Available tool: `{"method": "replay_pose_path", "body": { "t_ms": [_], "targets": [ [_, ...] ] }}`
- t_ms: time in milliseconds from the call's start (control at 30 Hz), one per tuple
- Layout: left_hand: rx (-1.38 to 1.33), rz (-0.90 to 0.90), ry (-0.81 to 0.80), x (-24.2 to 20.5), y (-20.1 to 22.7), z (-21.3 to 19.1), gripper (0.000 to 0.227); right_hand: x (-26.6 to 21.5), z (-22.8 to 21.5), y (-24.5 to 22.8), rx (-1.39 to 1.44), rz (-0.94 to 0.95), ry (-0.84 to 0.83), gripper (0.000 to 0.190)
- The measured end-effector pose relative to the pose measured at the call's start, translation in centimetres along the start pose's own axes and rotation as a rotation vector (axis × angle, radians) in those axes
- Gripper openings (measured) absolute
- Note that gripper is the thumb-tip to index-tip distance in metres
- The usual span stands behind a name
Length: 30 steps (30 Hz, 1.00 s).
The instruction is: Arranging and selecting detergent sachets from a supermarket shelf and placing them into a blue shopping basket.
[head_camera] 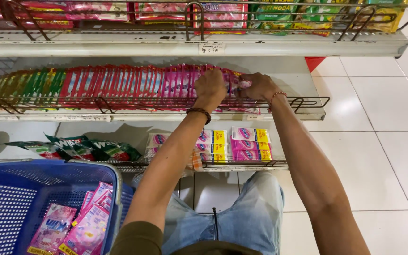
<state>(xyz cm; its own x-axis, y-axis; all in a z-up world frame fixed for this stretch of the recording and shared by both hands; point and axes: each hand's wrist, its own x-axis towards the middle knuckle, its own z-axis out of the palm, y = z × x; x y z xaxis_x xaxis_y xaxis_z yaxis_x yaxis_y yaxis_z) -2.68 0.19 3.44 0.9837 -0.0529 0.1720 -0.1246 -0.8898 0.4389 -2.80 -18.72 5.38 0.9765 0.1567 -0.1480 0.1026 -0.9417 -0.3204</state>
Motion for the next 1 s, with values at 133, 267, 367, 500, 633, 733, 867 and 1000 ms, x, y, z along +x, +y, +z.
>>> {"method": "replay_pose_path", "body": {
  "t_ms": [133,267,367,500,633,733,867,1000],
  "targets": [
    [0.038,-0.054,-0.045,0.1,0.4,-0.2,0.029,0.6,0.5,-0.1,-0.042,-0.014,0.004,0.073],
    [-0.015,-0.109,-0.100,0.1,0.1,-0.2,0.026,1.8,1.2,0.3,-0.121,-0.043,-0.018,0.069],
    [-0.031,-0.120,-0.092,0.1,0.1,-0.6,0.027,1.7,1.2,-0.5,-0.156,-0.052,-0.027,0.069],
    [-0.020,-0.143,-0.113,0.3,-0.5,-0.5,0.028,2.7,1.9,-0.3,-0.172,-0.074,-0.029,0.067],
    [0.003,-0.124,-0.079,0.2,-0.9,-0.2,0.029,3.0,2.5,-0.3,-0.177,-0.132,-0.043,0.060],
    [0.027,-0.102,-0.053,0.2,-1.0,0.1,0.028,2.9,2.5,0.0,-0.173,-0.161,-0.036,0.056],
    [0.036,-0.070,-0.050,-0.4,-0.9,-1.1,0.029,2.8,2.2,0.4,-0.114,-0.171,0.015,0.062],
    [0.043,-0.080,-0.134,-3.1,0.2,-5.8,0.037,1.3,1.0,-0.6,-0.051,-0.105,0.029,0.071]
  ]
}}
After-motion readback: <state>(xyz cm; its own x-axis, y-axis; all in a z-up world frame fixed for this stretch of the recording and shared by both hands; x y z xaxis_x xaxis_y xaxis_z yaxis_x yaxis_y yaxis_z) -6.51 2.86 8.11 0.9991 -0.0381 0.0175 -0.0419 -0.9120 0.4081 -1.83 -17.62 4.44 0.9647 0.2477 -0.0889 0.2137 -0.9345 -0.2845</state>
